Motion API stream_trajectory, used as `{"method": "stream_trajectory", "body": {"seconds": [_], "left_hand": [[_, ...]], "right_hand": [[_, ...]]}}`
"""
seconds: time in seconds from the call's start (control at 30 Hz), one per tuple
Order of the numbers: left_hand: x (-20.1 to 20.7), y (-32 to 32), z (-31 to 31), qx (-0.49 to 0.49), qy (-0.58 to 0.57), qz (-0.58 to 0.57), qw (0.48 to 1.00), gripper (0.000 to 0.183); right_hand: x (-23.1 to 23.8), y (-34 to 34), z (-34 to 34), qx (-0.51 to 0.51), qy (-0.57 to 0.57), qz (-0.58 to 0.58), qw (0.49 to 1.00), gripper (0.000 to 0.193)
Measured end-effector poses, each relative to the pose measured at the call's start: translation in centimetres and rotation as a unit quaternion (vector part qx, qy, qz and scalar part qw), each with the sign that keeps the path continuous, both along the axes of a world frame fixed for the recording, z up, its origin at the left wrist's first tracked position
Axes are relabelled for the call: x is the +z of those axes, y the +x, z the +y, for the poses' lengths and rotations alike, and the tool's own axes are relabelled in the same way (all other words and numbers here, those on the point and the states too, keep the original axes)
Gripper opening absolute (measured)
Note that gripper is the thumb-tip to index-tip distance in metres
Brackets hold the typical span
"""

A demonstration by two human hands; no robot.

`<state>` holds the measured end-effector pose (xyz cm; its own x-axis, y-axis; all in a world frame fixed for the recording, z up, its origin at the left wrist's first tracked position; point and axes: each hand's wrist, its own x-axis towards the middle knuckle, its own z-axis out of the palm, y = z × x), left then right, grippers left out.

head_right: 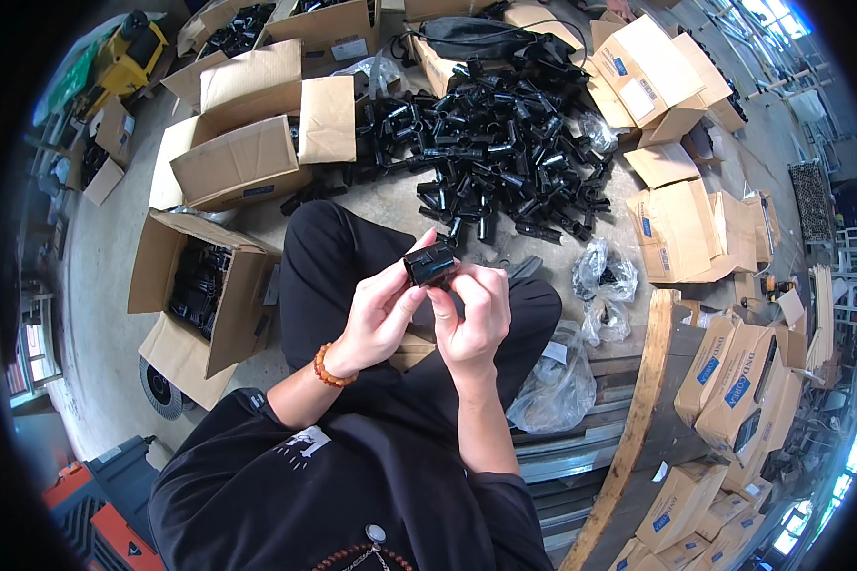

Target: The person picks up black plastic components from one box, holds them up for inspection, and places them into different cardboard boxes or onto the floor.

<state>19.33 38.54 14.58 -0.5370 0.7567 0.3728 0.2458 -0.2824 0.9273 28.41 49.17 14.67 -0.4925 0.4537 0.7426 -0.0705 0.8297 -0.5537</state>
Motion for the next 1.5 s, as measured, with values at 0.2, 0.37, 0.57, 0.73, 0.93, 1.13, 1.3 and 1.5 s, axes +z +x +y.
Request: {"method": "stream_trajectory", "body": {"seconds": [0.2, 0.37, 0.57, 0.73, 0.93, 1.13, 1.3, 1.5], "left_hand": [[-0.1, 0.2, -0.1, -0.018, -0.007, -0.063, 0.998, 0.039], [0.9, 0.8, 0.3, -0.031, 0.02, -0.204, 0.978, 0.045], [0.5, 0.7, 0.1, -0.002, 0.006, -0.126, 0.992, 0.042], [0.3, 0.6, -0.1, 0.012, 0.009, -0.074, 0.997, 0.036], [0.2, 0.3, -0.3, 0.021, -0.009, -0.016, 1.0, 0.042], [0.2, 0.1, -0.1, 0.035, -0.01, 0.051, 0.998, 0.048], [0.2, 0.0, -0.3, 0.017, -0.01, 0.035, 0.999, 0.051], [0.4, -0.1, -0.3, 0.03, -0.012, 0.086, 0.996, 0.051]], "right_hand": [[0.1, -0.3, -0.1, -0.013, 0.025, -0.006, 1.0, 0.024], [-0.6, 0.1, -0.1, 0.004, 0.005, 0.021, 1.0, 0.024], [-0.9, 0.1, -0.2, 0.009, -0.019, 0.047, 0.999, 0.023], [-1.1, 0.3, -0.1, 0.022, -0.016, 0.045, 0.999, 0.024], [-0.8, 0.4, -0.3, 0.007, -0.004, 0.029, 1.0, 0.025], [-0.8, 0.0, -0.7, -0.002, -0.001, 0.016, 1.0, 0.024], [-1.1, 0.1, -0.8, 0.021, -0.058, 0.018, 0.998, 0.02], [-0.8, 0.2, -0.6, 0.015, -0.055, 0.007, 0.998, 0.018]]}}
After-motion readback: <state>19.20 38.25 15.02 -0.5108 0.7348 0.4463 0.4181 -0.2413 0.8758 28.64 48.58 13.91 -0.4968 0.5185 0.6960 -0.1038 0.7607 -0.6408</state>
